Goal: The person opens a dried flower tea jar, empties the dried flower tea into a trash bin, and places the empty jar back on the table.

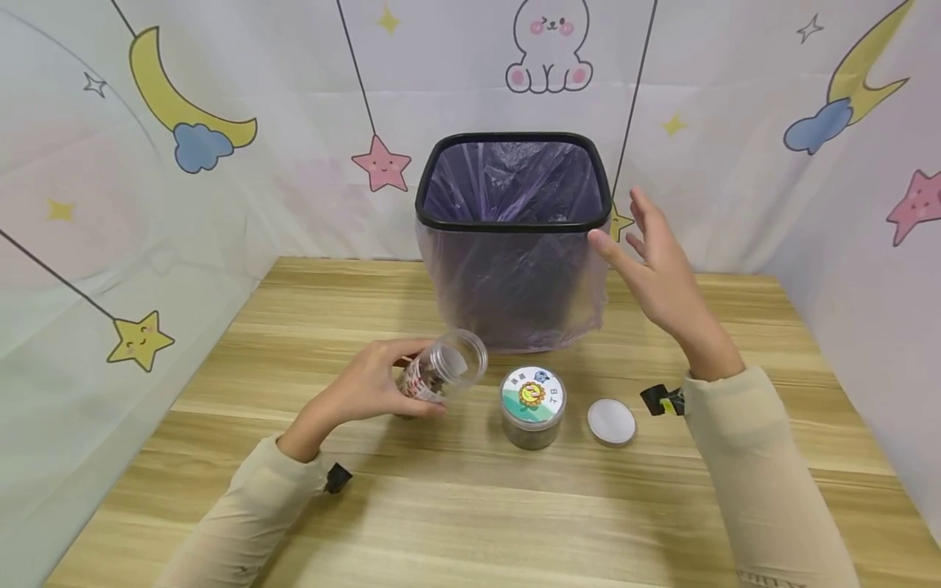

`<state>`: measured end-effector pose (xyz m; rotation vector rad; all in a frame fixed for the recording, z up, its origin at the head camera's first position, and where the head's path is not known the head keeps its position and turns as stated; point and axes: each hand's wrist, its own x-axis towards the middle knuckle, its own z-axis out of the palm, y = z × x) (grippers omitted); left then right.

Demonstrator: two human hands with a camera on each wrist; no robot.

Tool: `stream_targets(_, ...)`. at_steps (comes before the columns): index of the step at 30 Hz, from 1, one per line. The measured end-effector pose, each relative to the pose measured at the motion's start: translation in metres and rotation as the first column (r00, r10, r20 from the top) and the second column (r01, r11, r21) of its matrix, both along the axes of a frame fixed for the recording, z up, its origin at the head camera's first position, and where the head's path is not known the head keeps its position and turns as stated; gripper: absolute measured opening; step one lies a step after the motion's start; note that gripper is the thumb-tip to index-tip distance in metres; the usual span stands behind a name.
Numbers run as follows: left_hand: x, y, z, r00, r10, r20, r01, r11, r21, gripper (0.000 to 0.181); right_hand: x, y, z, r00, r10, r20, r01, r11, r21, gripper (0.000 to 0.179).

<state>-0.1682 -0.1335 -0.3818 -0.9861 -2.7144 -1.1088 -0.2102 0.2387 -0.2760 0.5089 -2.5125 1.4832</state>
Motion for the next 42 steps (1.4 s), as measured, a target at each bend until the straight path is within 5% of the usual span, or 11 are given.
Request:
stream_targets(10,-0.002,-0.004,0.001,0.995,0.095,-0.022,-0.094,0.995,0.025,0.074,-0.028,-0.029,0.013,0.994,-0.087,-0.072,0.087,0.996,-0.007,0.08)
stream_targets(21,-0.008,-0.014,0.009,0.981,0.191,-0.028,-0.187,0.977,0.098,0.074,-0.037,-0.039,0.002,0.969,-0.138,-0.206,0.15,0.988,0.041,0.08)
stream_targets(31,-0.011,-0.029,0.023,0.95,0.311,0.001,-0.308,0.938,0.157,0.07,-0.04,-0.043,-0.003,0.95,-0.173,-0.26,0.19,0.981,0.042,0.075)
stream_targets(37,-0.014,-0.039,0.036,0.919,0.393,0.029,-0.39,0.898,0.201,0.073,-0.041,-0.043,-0.003,0.944,-0.171,-0.282,0.194,0.979,0.057,0.075)
stream_targets(42,-0.022,-0.046,0.053,0.892,0.452,-0.01,-0.435,0.866,0.246,0.072,-0.041,-0.043,-0.003,0.946,-0.165,-0.28,0.193,0.978,0.074,0.074)
